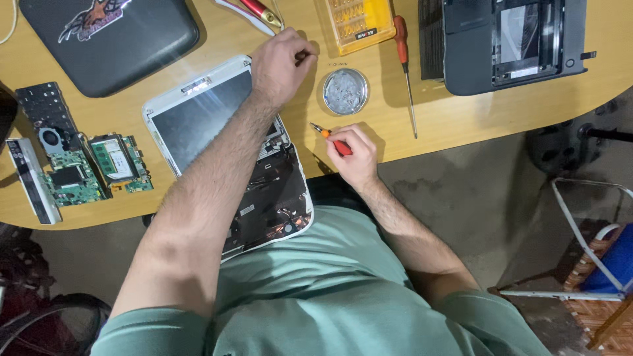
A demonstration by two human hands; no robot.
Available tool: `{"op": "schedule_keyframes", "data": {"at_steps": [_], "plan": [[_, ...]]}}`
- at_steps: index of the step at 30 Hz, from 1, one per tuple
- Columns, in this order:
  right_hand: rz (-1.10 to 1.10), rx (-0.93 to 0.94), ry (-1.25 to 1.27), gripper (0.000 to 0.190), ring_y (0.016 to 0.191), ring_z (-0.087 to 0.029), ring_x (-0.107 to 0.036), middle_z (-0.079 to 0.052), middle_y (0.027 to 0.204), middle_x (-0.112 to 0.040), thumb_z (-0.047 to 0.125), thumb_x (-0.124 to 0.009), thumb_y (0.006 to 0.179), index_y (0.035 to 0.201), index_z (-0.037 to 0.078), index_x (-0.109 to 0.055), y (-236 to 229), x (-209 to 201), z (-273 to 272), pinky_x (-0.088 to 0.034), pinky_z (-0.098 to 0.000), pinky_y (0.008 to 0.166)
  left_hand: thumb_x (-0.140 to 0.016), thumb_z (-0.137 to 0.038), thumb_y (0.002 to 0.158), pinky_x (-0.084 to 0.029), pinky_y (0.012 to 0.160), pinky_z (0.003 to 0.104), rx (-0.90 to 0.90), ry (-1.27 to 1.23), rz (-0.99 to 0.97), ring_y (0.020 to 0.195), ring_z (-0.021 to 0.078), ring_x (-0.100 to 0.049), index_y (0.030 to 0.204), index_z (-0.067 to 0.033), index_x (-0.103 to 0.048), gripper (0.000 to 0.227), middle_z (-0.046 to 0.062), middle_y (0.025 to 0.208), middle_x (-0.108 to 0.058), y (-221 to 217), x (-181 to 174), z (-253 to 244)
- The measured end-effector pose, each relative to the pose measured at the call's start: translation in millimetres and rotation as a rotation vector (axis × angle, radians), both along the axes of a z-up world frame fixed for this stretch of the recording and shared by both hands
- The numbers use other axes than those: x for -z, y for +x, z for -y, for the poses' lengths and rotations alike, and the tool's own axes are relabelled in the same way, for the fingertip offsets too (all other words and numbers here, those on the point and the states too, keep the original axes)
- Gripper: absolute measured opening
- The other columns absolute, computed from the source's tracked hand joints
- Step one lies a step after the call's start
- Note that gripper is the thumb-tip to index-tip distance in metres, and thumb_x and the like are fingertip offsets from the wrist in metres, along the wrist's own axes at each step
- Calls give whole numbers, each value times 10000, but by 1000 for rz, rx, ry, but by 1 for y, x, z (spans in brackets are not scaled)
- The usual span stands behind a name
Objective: The person uses a screwdriver to remove screws from a circuit board and then from the bezel of a laptop screen. They lift the circuit board and place it on the table, then remove the screen bezel and set it aside.
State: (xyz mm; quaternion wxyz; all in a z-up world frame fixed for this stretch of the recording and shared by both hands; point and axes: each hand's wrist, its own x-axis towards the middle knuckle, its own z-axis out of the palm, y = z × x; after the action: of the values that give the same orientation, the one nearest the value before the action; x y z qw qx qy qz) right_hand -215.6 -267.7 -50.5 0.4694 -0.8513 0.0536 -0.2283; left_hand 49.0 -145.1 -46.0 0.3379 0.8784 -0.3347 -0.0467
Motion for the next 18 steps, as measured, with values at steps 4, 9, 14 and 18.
{"op": "schedule_keyframes", "data": {"at_steps": [4,9,14,18], "plan": [[3,9,-1,117,1003,-277,-835,-168,1071,-855,-94,-913,1003,1037,-8,-841,1,0,0,-705,-381,907,-865,-110,1030,-584,674,469,19,-19,38,841,205,-764,1015,-269,-930,173,-74,997,-765,2,6,-2],[16,2,-2,123,1017,-290,-852,-186,1066,-865,-70,-936,988,1059,-23,-847,-5,16,2,-741,-406,932,-935,-155,1022,-699,833,379,-19,-47,-82,913,112,-817,1188,-212,-978,181,-76,1078,-873,-2,-1,-4],[42,39,51,144,1008,-286,-877,-179,1082,-888,-91,-937,1004,1060,-8,-833,-3,-3,0,-733,-389,950,-897,5,1095,-731,996,367,93,-196,-102,1069,237,-805,1360,-9,-894,265,137,1242,-844,0,-27,-41],[54,51,77,158,1027,-274,-907,-190,1107,-920,-110,-961,1008,1050,-26,-834,0,-15,-7,-753,-349,917,-796,52,1126,-531,1000,485,17,-286,126,1088,368,-732,1307,4,-874,203,167,1154,-813,19,-61,-122]]}}
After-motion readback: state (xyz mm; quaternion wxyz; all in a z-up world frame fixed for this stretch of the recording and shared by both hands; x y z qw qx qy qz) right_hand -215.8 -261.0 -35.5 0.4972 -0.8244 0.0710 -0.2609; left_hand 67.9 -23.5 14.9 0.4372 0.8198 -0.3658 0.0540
